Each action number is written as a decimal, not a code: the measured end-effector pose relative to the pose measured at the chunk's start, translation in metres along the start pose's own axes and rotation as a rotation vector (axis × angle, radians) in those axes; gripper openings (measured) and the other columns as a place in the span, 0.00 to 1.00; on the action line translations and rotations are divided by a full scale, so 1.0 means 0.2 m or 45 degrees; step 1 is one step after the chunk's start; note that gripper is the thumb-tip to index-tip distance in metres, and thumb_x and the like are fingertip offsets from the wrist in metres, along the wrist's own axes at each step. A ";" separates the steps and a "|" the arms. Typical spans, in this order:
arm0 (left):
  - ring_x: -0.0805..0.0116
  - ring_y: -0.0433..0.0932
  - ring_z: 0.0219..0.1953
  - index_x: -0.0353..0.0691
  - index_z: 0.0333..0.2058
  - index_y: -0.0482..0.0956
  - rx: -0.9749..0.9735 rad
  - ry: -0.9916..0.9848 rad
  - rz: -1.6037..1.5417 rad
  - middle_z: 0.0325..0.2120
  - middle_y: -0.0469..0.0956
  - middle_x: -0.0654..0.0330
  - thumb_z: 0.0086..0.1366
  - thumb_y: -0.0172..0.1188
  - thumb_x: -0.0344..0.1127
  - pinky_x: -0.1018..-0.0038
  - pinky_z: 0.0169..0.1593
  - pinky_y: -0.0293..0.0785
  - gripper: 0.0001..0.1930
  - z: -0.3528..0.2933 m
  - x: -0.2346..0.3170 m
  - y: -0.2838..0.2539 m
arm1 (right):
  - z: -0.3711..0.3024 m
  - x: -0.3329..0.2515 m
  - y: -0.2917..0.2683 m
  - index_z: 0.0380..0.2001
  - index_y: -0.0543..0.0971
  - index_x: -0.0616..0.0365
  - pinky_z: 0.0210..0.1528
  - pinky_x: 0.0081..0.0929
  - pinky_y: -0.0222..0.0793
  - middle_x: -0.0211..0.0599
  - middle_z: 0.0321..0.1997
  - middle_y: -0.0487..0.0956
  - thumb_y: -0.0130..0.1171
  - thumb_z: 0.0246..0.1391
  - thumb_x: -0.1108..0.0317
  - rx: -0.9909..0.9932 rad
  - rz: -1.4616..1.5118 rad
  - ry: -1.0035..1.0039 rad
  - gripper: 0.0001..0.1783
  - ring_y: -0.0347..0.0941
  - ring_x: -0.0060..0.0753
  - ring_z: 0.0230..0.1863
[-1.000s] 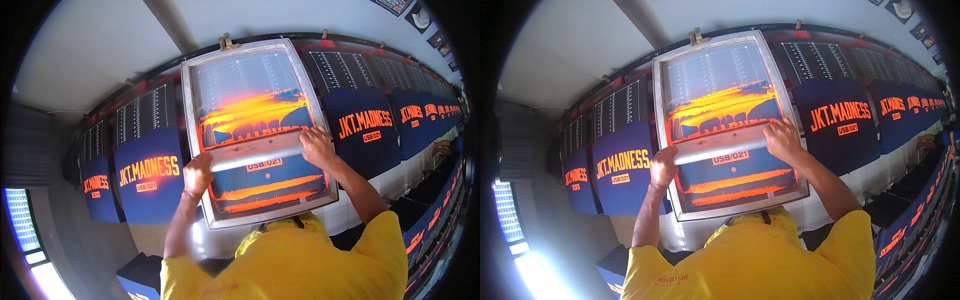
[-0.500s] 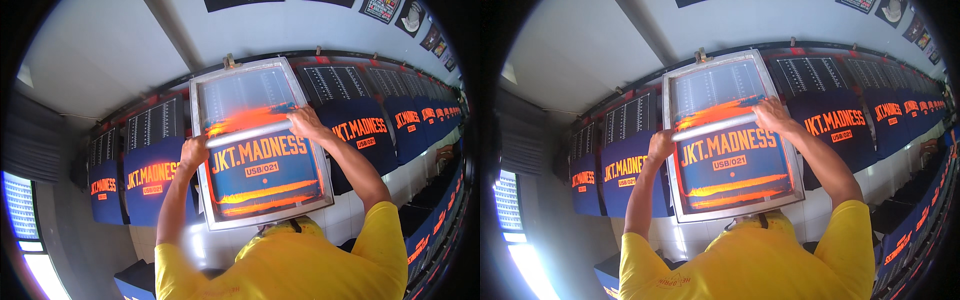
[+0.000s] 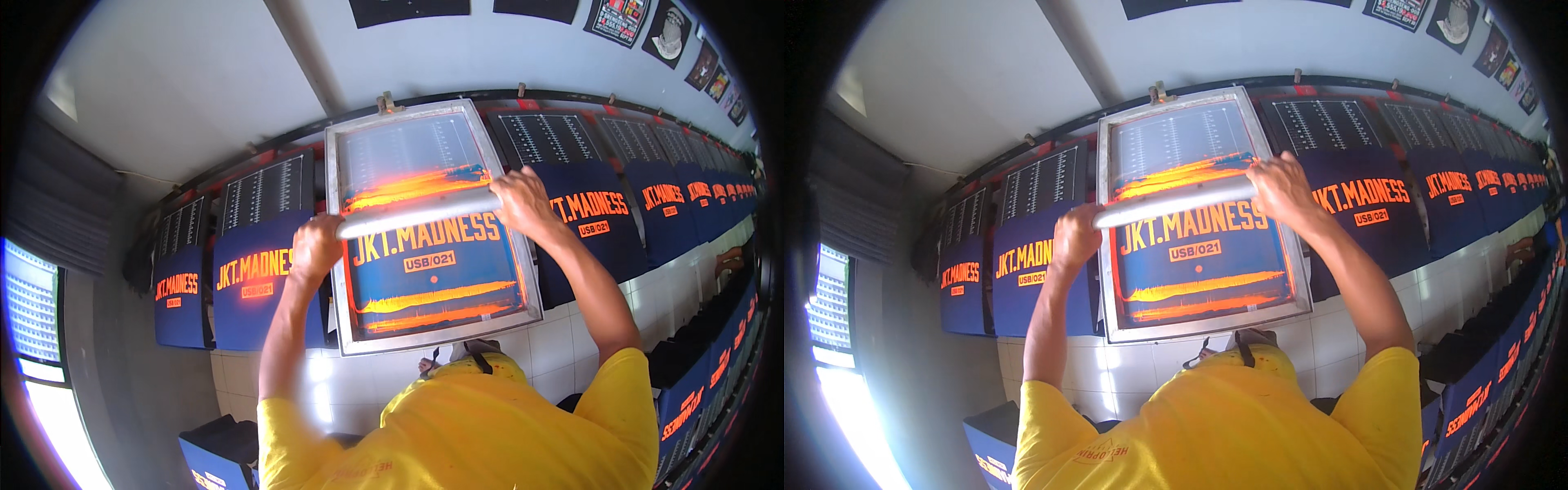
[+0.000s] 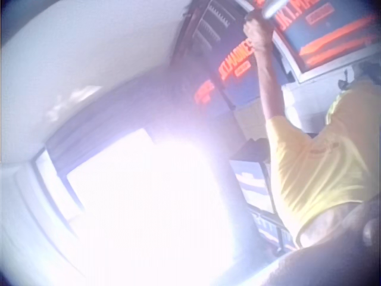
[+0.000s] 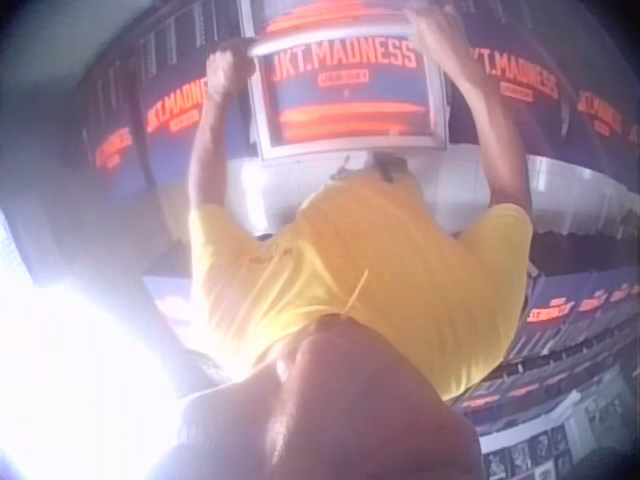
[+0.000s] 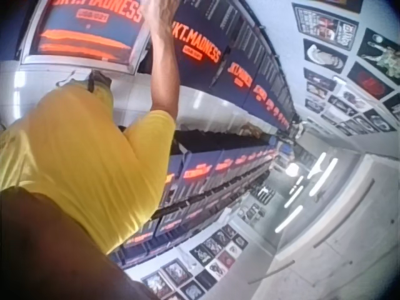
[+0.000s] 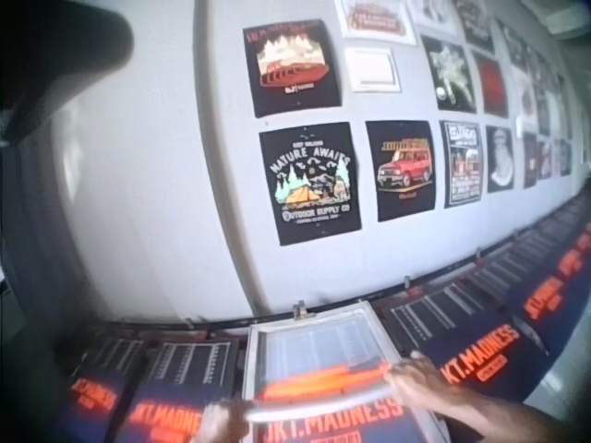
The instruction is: The person performs screen printing by sliding a squeegee across a screen frame to apply ink onto t-shirts and lifting the frame to check the result.
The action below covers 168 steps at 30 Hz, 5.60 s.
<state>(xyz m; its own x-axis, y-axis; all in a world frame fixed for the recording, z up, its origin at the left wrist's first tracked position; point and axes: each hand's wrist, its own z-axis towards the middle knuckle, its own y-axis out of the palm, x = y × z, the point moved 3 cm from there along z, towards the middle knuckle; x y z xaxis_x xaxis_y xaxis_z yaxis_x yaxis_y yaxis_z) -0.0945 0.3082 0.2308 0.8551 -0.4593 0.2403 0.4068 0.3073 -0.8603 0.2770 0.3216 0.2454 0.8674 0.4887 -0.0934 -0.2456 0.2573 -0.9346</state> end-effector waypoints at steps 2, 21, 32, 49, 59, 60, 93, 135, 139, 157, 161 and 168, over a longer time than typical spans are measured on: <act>0.53 0.82 0.33 0.40 0.35 0.81 -0.010 0.036 0.031 0.31 0.82 0.54 0.51 0.56 0.22 0.61 0.39 0.80 0.12 -0.15 0.08 -0.05 | -0.15 -0.08 -0.03 0.27 0.79 0.59 0.46 0.39 0.63 0.42 0.31 0.81 0.63 0.37 0.76 -0.007 -0.010 -0.007 0.09 0.78 0.41 0.36; 0.52 0.70 0.59 0.37 0.51 0.71 -0.284 -0.094 0.006 0.54 0.71 0.55 0.42 0.55 0.17 0.63 0.55 0.75 0.31 -1.23 0.45 0.14 | -1.19 -0.55 0.19 0.42 0.75 0.62 0.54 0.44 0.61 0.44 0.53 0.73 0.68 0.42 0.52 -0.157 0.073 0.109 0.28 0.68 0.44 0.55; 0.49 0.59 0.67 0.38 0.63 0.62 -0.372 -0.212 -0.241 0.62 0.63 0.47 0.63 0.57 0.33 0.54 0.67 0.57 0.30 -1.09 0.50 0.02 | -1.18 -0.31 0.13 0.53 0.72 0.67 0.59 0.48 0.62 0.53 0.58 0.72 0.61 0.55 0.56 0.032 0.378 0.288 0.29 0.67 0.55 0.59; 0.74 0.77 0.26 0.29 0.40 0.83 -0.208 -1.637 -0.722 0.25 0.81 0.61 0.65 0.61 0.44 0.72 0.29 0.73 0.19 -1.03 -0.06 0.52 | -1.10 0.41 0.67 0.49 0.72 0.61 0.48 0.39 0.69 0.51 0.41 0.78 0.47 0.65 0.67 0.249 0.897 1.245 0.13 0.76 0.53 0.43; 0.69 0.81 0.29 0.29 0.38 0.81 -0.203 -1.717 -1.227 0.29 0.82 0.58 0.67 0.60 0.40 0.71 0.32 0.79 0.15 -0.87 0.03 0.51 | -1.11 0.52 0.68 0.48 0.70 0.61 0.46 0.30 0.67 0.42 0.36 0.74 0.46 0.68 0.66 0.316 0.996 1.203 0.11 0.69 0.32 0.38; 0.70 0.81 0.29 0.30 0.38 0.81 -0.201 -1.706 -1.242 0.29 0.82 0.58 0.67 0.59 0.40 0.72 0.32 0.78 0.15 -0.88 0.04 0.52 | -1.12 0.54 0.67 0.48 0.70 0.61 0.46 0.30 0.67 0.42 0.37 0.74 0.46 0.68 0.66 0.309 1.013 1.180 0.12 0.69 0.31 0.38; 0.77 0.62 0.23 0.32 0.25 0.75 0.340 -1.476 -0.863 0.17 0.67 0.68 0.67 0.56 0.41 0.74 0.27 0.60 0.17 -1.68 -0.92 -0.38 | -0.68 -0.94 0.87 0.38 0.80 0.65 0.36 0.32 0.69 0.39 0.28 0.80 0.52 0.62 0.61 0.234 1.116 1.416 0.16 0.75 0.29 0.30; 0.50 0.83 0.34 0.31 0.35 0.84 0.165 -1.526 -0.569 0.27 0.82 0.43 0.62 0.57 0.50 0.62 0.40 0.75 0.23 -1.20 0.13 0.31 | -1.25 0.32 0.58 0.31 0.76 0.73 0.40 0.37 0.65 0.47 0.26 0.74 0.47 0.59 0.64 0.285 0.949 1.334 0.18 0.69 0.37 0.30; 0.51 0.83 0.34 0.32 0.35 0.84 0.169 -1.527 -0.603 0.27 0.82 0.44 0.62 0.57 0.50 0.62 0.40 0.75 0.22 -1.21 0.12 0.26 | -1.26 0.27 0.56 0.33 0.76 0.73 0.43 0.38 0.66 0.50 0.29 0.76 0.47 0.59 0.64 0.171 0.959 1.352 0.19 0.70 0.41 0.33; 0.48 0.81 0.30 0.32 0.32 0.82 0.172 -1.485 -0.539 0.24 0.80 0.45 0.62 0.56 0.50 0.60 0.37 0.74 0.22 -1.24 0.02 0.15 | -1.22 0.09 0.51 0.46 0.78 0.73 0.54 0.35 0.67 0.52 0.45 0.80 0.50 0.62 0.63 0.175 0.887 1.421 0.21 0.76 0.44 0.49; 0.48 0.81 0.30 0.32 0.32 0.82 0.156 -1.494 -0.555 0.25 0.80 0.44 0.62 0.55 0.49 0.60 0.37 0.74 0.22 -1.24 0.00 0.12 | -1.24 0.09 0.57 0.45 0.78 0.74 0.53 0.34 0.67 0.53 0.45 0.80 0.50 0.62 0.64 0.181 0.882 1.388 0.20 0.76 0.43 0.47; 0.47 0.82 0.32 0.34 0.33 0.84 0.078 -1.399 -0.444 0.26 0.81 0.44 0.62 0.58 0.47 0.60 0.38 0.76 0.19 -1.20 -0.03 0.11 | -1.20 0.14 0.62 0.45 0.78 0.74 0.53 0.36 0.67 0.56 0.44 0.80 0.50 0.62 0.64 0.216 0.795 1.339 0.20 0.76 0.46 0.46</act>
<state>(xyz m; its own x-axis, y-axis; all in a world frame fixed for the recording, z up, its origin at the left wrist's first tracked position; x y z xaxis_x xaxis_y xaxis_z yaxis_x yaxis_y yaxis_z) -0.1667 0.1181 0.1031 0.4993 0.4365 0.7485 0.6653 0.3603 -0.6539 0.3744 0.1671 0.0437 0.4879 -0.3213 -0.8116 -0.7277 0.3638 -0.5814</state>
